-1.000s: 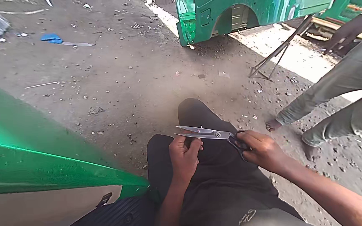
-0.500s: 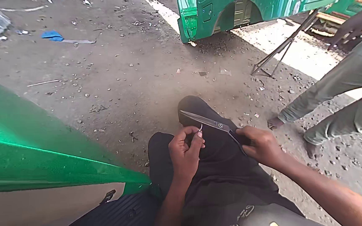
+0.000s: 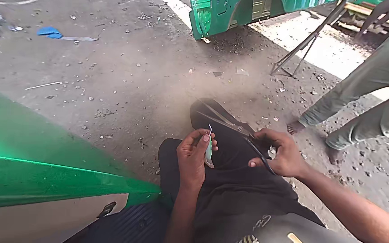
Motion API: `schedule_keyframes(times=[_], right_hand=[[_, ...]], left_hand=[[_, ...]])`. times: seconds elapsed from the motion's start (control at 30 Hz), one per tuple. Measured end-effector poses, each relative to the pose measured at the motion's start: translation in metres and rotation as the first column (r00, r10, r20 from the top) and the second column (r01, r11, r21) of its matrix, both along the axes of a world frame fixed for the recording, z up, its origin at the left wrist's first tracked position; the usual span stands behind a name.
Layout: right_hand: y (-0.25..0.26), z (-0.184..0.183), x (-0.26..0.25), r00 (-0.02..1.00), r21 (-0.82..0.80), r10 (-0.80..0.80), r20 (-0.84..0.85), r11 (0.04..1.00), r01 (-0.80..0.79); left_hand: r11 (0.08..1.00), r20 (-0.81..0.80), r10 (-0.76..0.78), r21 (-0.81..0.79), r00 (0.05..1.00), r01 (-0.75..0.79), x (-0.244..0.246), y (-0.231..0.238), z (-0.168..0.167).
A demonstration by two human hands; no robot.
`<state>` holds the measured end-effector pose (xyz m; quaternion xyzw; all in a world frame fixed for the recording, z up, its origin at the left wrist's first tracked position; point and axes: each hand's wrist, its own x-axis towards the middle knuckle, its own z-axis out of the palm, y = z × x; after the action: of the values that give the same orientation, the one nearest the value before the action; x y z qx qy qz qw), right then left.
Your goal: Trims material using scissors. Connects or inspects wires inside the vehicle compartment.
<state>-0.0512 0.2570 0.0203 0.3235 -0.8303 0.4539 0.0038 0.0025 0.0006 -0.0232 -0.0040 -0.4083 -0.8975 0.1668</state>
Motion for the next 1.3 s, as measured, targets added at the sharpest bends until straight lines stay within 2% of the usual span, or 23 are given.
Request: schedule_keyframes(times=[0.07,0.17,0.27,0.4,0.63,0.83,0.93,1.07,1.13,1.2,1.3], right_hand=[[0.007,0.002,0.0,0.999,0.092,-0.015,-0.03,0.996,0.018],[0.02,0.004,0.007,0.994,0.159,-0.027,0.103,0.987,0.011],[0.021,0.005,0.014,0.95,0.151,-0.01,0.313,0.988,-0.04],[0.016,0.006,0.013,0.893,0.118,0.015,0.449,0.99,-0.076],[0.012,0.005,0.009,0.893,0.102,0.037,0.448,0.99,-0.092],[0.005,-0.002,0.009,0.909,0.18,-0.028,0.415,0.982,-0.052],[0.002,-0.007,0.007,0.846,0.055,-0.081,0.527,0.997,0.062],[0.01,-0.008,-0.005,0.792,-0.228,0.109,0.601,0.973,0.04],[0.001,-0.007,0.0,0.771,-0.32,0.153,0.618,0.945,0.069],[-0.017,-0.008,0.008,0.777,-0.369,0.137,0.614,0.921,0.129],[-0.038,-0.014,0.01,0.804,-0.446,0.17,0.57,0.886,0.129]], left_hand=[[0.999,-0.009,0.025,-0.041,1.0,-0.025,0.0,-0.003,-0.003],[0.996,-0.024,-0.014,-0.093,1.0,0.012,-0.002,-0.009,-0.008],[0.98,0.015,-0.009,-0.199,1.0,0.012,-0.002,-0.013,-0.006],[0.921,0.109,0.091,-0.386,0.99,-0.042,-0.002,-0.008,0.004],[0.85,0.101,0.181,-0.516,0.978,-0.104,-0.002,-0.005,0.009],[0.807,0.079,0.219,-0.574,0.972,-0.136,-0.003,-0.004,0.009],[0.877,0.088,0.157,-0.471,0.984,-0.098,-0.004,-0.007,0.002],[0.997,0.014,-0.026,-0.074,1.0,0.027,-0.008,-0.012,-0.003],[0.977,-0.041,-0.082,0.193,0.996,0.089,-0.009,-0.007,-0.004],[0.911,-0.085,-0.086,0.396,0.993,0.113,-0.008,0.0,-0.003],[0.845,-0.119,-0.04,0.526,0.992,0.097,-0.006,0.006,0.001]])
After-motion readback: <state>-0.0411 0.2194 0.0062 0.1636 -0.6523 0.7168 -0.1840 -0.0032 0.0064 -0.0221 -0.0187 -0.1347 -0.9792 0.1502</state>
